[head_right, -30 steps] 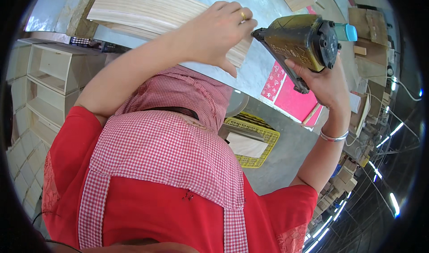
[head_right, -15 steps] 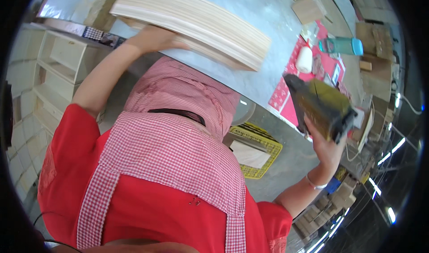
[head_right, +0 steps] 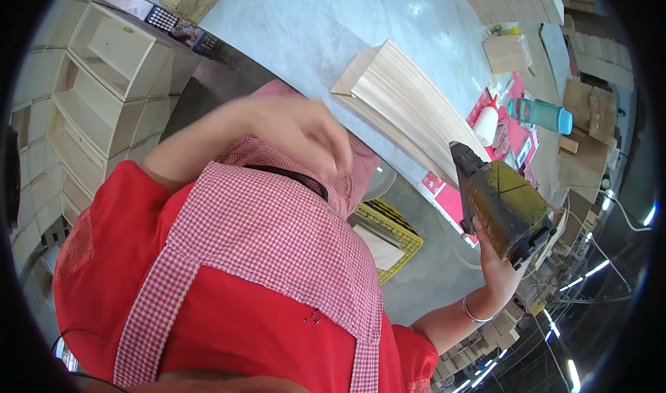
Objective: The recorder is assembling wooden boxes or frames by applying glue to the joints and using a pneumatic nail gun to secure the pieces together.
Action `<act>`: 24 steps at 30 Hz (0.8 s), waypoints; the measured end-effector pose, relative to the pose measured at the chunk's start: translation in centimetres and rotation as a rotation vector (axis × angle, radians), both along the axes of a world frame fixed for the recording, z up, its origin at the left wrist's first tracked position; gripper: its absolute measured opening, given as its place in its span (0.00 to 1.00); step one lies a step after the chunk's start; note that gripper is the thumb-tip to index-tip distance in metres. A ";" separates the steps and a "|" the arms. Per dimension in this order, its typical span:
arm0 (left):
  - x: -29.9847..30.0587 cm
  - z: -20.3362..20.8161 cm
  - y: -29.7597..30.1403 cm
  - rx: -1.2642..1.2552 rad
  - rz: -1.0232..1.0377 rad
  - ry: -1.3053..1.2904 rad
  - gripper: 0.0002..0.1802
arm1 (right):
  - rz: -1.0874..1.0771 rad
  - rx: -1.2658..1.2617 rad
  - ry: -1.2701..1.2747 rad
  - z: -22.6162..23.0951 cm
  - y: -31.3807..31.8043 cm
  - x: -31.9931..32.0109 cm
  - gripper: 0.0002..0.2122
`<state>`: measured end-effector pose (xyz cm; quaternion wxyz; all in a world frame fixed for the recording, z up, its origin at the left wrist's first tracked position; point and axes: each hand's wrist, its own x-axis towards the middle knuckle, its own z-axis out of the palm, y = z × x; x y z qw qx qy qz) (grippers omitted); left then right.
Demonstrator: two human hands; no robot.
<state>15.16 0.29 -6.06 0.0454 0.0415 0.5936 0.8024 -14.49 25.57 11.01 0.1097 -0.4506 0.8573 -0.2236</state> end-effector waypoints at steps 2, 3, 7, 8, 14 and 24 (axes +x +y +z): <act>1.5 -1.5 -3.0 0.302 0.310 0.064 0.19 | 0.035 0.005 0.005 0.5 -1.5 0.8 0.17; 1.5 -2.5 -4.5 0.448 0.516 0.131 0.19 | -0.004 0.080 -0.022 0.9 -2.6 1.3 0.21; -2.1 -3.3 -8.1 0.364 0.627 0.037 0.17 | -0.034 0.211 -0.048 1.1 -5.2 1.8 0.31; -3.2 -3.3 -8.4 0.313 0.565 -0.062 0.16 | 0.014 0.185 -0.044 0.9 -5.3 1.6 0.31; -6.6 -4.4 -10.2 0.378 0.150 -0.131 0.13 | 0.284 0.176 0.116 1.8 -7.9 2.4 0.24; -8.2 -5.7 -11.1 0.530 0.005 -0.115 0.11 | 0.502 0.285 -0.033 1.8 -12.3 3.7 0.25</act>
